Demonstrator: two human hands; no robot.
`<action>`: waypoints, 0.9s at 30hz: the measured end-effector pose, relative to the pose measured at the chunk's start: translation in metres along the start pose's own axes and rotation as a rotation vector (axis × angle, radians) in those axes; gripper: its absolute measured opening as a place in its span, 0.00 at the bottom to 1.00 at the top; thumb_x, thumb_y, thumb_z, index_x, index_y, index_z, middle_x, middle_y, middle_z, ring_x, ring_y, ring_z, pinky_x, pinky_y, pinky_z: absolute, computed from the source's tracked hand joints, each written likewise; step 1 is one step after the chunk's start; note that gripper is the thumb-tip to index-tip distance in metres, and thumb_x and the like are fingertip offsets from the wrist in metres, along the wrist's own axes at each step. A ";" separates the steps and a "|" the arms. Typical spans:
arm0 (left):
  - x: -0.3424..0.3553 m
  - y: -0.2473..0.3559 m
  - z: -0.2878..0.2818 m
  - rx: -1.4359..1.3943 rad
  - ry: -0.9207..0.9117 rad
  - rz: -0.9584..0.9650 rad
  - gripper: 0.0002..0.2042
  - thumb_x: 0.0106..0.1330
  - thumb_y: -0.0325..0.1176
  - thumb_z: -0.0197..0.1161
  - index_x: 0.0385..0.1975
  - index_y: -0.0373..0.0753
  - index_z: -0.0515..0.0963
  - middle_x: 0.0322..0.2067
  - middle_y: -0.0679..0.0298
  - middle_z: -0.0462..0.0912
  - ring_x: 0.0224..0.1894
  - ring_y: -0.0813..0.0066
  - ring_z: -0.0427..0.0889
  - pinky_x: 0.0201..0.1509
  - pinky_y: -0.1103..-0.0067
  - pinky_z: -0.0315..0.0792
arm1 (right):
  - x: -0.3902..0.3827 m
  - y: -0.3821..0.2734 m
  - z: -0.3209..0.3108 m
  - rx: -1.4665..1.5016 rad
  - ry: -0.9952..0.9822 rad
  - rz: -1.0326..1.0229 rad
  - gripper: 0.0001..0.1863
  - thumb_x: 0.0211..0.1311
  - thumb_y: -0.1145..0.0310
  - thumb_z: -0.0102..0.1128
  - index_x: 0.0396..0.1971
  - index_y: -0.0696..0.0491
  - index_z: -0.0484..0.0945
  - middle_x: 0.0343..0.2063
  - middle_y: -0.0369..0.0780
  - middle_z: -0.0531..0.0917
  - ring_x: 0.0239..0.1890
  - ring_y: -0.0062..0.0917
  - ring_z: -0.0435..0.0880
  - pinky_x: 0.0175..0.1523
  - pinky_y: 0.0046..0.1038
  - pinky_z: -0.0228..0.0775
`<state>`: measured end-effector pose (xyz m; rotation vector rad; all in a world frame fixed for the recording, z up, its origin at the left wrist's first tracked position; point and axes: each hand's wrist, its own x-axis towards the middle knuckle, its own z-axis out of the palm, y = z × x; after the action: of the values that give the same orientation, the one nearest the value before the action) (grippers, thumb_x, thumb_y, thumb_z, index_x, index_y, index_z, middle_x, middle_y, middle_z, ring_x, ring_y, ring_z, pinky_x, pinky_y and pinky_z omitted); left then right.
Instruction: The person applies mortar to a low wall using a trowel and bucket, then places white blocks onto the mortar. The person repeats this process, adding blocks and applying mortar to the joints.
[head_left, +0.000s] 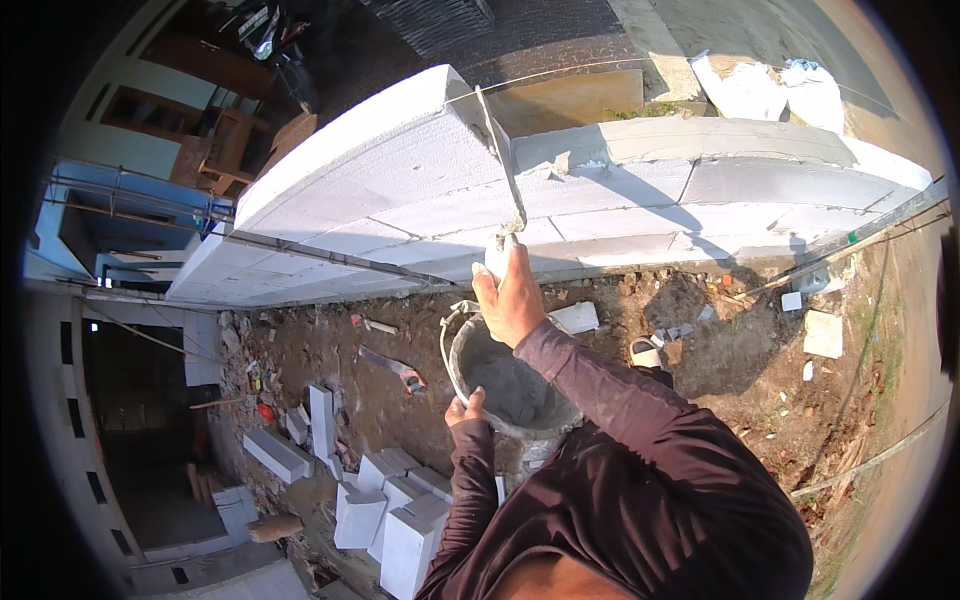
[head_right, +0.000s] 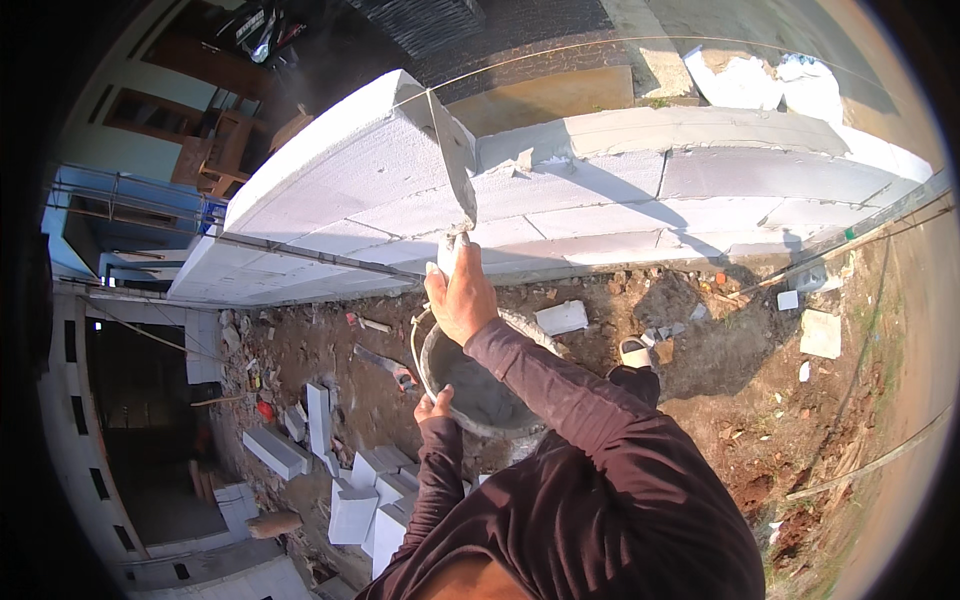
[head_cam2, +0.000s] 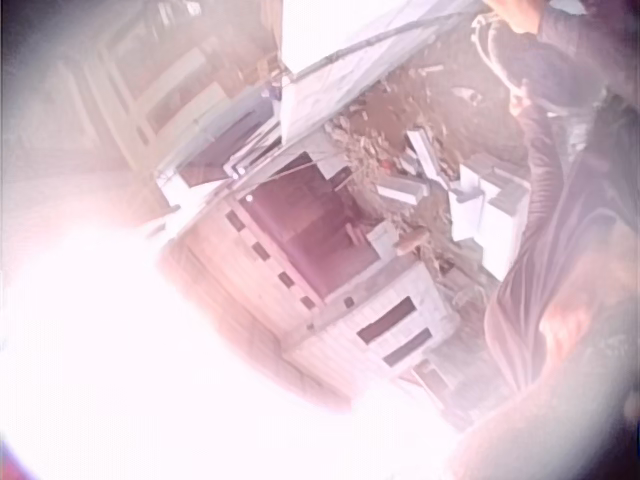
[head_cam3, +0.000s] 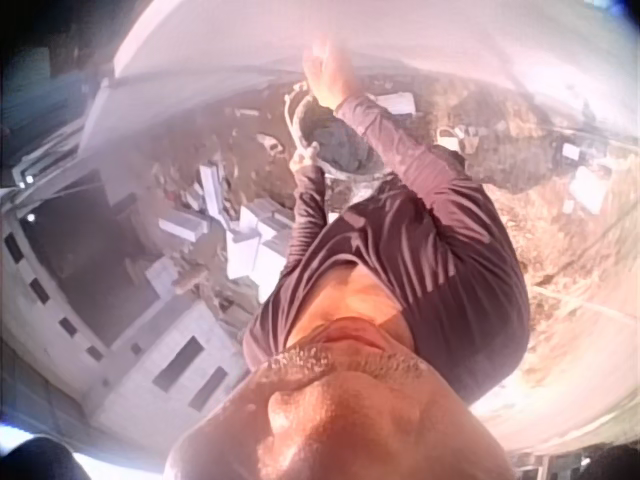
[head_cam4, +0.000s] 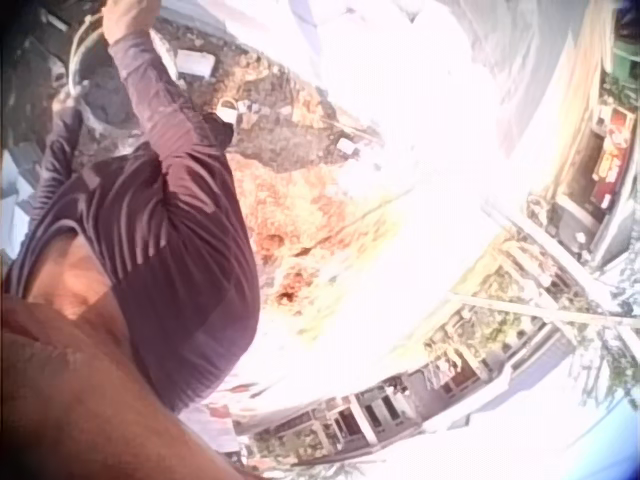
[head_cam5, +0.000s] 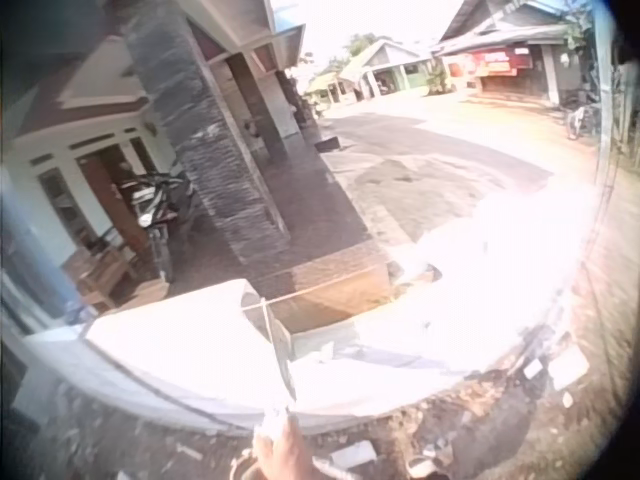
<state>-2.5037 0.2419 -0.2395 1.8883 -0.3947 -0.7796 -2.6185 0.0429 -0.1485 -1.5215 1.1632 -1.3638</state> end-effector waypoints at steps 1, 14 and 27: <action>-0.001 0.000 0.000 -0.008 -0.002 0.016 0.08 0.53 0.32 0.63 0.26 0.35 0.75 0.19 0.72 0.71 0.20 0.84 0.65 0.24 0.82 0.61 | 0.012 -0.001 0.007 -0.027 -0.004 0.049 0.30 0.54 0.68 0.53 0.54 0.61 0.52 0.40 0.51 0.67 0.38 0.48 0.74 0.38 0.40 0.70; -0.002 0.023 0.015 0.083 0.008 0.053 0.08 0.54 0.32 0.62 0.22 0.36 0.72 0.18 0.73 0.70 0.20 0.85 0.64 0.24 0.82 0.60 | -0.073 0.032 -0.100 -0.096 -0.458 0.158 0.18 0.51 0.65 0.56 0.39 0.58 0.65 0.33 0.49 0.77 0.35 0.45 0.77 0.38 0.37 0.70; -0.008 0.070 0.058 0.539 -0.090 0.449 0.19 0.52 0.38 0.64 0.13 0.33 0.64 0.09 0.62 0.61 0.16 0.79 0.58 0.19 0.76 0.60 | -0.104 0.133 -0.076 -0.447 -1.200 0.570 0.21 0.54 0.57 0.54 0.39 0.61 0.74 0.30 0.48 0.80 0.31 0.37 0.81 0.34 0.36 0.72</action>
<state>-2.5432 0.1764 -0.1903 2.1365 -1.1322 -0.4784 -2.7122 0.1066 -0.2944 -1.6742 0.9490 0.2720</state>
